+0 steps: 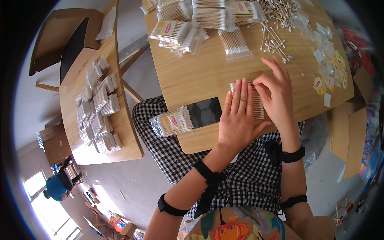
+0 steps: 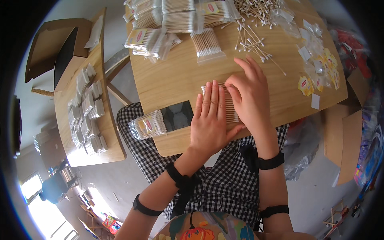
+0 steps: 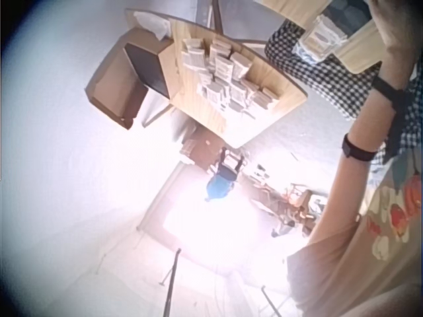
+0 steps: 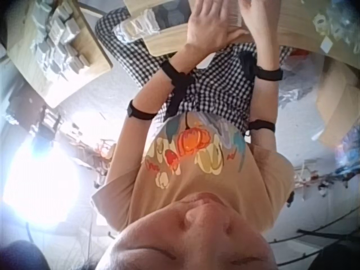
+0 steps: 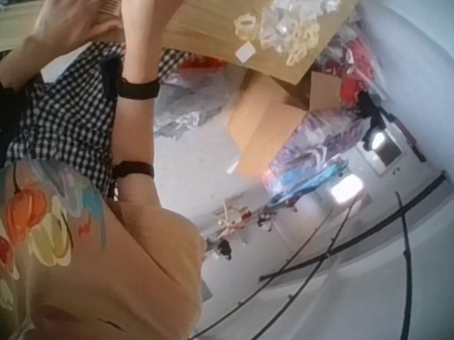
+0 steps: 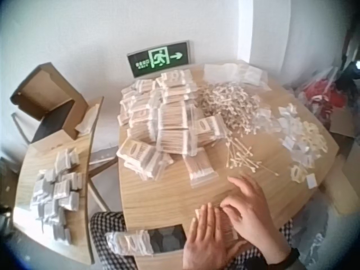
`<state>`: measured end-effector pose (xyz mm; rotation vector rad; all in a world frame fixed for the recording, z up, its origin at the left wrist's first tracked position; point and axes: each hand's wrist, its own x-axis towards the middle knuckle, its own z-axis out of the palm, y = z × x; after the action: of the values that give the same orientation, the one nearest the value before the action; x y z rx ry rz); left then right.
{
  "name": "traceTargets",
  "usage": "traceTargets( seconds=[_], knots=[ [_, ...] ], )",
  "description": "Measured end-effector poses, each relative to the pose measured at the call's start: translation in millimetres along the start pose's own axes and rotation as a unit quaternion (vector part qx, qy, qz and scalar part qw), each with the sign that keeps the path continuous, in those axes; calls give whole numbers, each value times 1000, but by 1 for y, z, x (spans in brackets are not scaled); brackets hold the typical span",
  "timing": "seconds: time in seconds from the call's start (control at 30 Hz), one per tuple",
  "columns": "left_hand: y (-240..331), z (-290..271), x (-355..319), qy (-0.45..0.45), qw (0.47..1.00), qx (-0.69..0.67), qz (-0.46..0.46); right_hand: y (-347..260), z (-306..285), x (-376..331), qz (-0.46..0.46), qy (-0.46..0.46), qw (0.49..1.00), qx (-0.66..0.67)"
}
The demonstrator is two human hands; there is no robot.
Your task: The recorder is sorting and arranging cotton swabs into small plastic packages.
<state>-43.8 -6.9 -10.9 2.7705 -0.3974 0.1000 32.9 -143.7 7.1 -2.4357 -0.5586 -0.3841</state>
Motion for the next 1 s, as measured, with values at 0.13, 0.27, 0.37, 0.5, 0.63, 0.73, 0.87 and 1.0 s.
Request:
traceTargets(
  seconds=[0.13, 0.27, 0.37, 0.5, 0.63, 0.73, 0.87, 1.0],
  knots=[
    [0, 1, 0, -3, 1000, -16, -3, 19, -4, 5, -5, 8, 999, -30],
    [0, -2, -3, 14, 999, -36, -10, 41, -20, 5, 9, 27, 996, -80],
    [0, -12, -8, 13, 999, -45, -12, 36, -29, 0, 8, 52, 997, -50],
    [-3, -11, -14, -16, 999, -36, -13, 13, -34, -10, 5, -3, 1000, 5],
    [-5, -6, -17, -25, 999, -34, -7, 5, -34, -13, 1, -52, 998, 23],
    [-5, -6, -16, -25, 999, -33, -5, 4, -33, -12, -3, -57, 998, 18],
    [-5, -7, -16, -25, 999, -30, -4, -1, -28, -6, -21, -49, 998, 18],
    [-6, -5, -16, -23, 999, -34, -5, -6, -30, -3, -28, -63, 998, 11]
  ],
)
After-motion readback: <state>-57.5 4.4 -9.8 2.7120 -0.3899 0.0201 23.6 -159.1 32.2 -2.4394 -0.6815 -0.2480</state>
